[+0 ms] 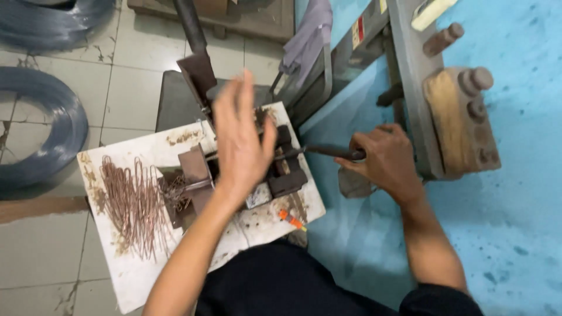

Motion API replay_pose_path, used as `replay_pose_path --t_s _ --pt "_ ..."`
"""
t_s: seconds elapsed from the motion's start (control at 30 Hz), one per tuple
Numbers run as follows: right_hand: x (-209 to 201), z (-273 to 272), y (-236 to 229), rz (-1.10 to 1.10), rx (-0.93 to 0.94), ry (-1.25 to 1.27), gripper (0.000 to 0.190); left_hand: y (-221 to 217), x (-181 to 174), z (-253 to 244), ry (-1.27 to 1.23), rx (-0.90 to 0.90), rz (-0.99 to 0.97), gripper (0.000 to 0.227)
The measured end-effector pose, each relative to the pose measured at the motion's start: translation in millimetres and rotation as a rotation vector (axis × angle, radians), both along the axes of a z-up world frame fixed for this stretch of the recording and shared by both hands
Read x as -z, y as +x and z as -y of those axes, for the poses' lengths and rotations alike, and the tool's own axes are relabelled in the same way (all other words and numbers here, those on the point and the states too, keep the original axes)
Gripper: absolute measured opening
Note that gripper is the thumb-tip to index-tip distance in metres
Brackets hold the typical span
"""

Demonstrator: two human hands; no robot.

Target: Bending copper wires into a specific shape using a manual bending machine.

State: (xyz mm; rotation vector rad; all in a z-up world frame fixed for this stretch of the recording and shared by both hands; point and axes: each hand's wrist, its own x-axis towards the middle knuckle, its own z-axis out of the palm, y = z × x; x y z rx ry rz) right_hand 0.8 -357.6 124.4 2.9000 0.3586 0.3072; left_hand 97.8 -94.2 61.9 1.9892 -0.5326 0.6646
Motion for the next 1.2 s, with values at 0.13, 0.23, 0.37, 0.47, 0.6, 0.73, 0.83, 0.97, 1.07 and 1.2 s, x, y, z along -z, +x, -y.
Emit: replay_pose_path --t_s 0.13,0.23,0.37,0.47,0.6,0.73,0.83,0.97,1.07,1.2 --pt "22 19 7 0.047 -0.189 0.114 0.049 105 3 -4 -0.143 -0.268 -0.003 0.087" --pt "22 24 7 -0.061 -0.228 0.165 0.044 152 27 -5 -0.302 -0.335 -0.403 0.097" --pt "11 35 7 -0.111 -0.197 0.28 0.033 69 -22 8 -0.425 -0.139 -0.262 0.056" --pt "0 38 12 -0.185 -0.21 0.32 0.035 0 -72 9 -0.498 0.069 -0.092 0.033" --pt "-2 29 33 -0.003 -0.184 0.221 0.019 -82 -17 13 -0.286 0.346 0.15 0.024" --pt "28 49 67 0.205 -0.128 0.047 0.038 -126 50 4 0.037 0.411 0.283 0.026" --pt "45 55 111 0.323 -0.169 0.085 0.04 -132 86 4 0.105 0.387 0.409 0.031" --pt "88 60 185 0.289 -0.216 0.081 0.02 -129 94 10 0.044 0.402 0.455 0.032" --pt "141 52 225 0.09 -0.211 0.2 0.028 -128 93 10 0.029 0.395 0.479 0.031" --pt "257 56 239 -0.174 -0.09 0.155 0.03 -126 90 10 -0.003 0.386 0.486 0.033"
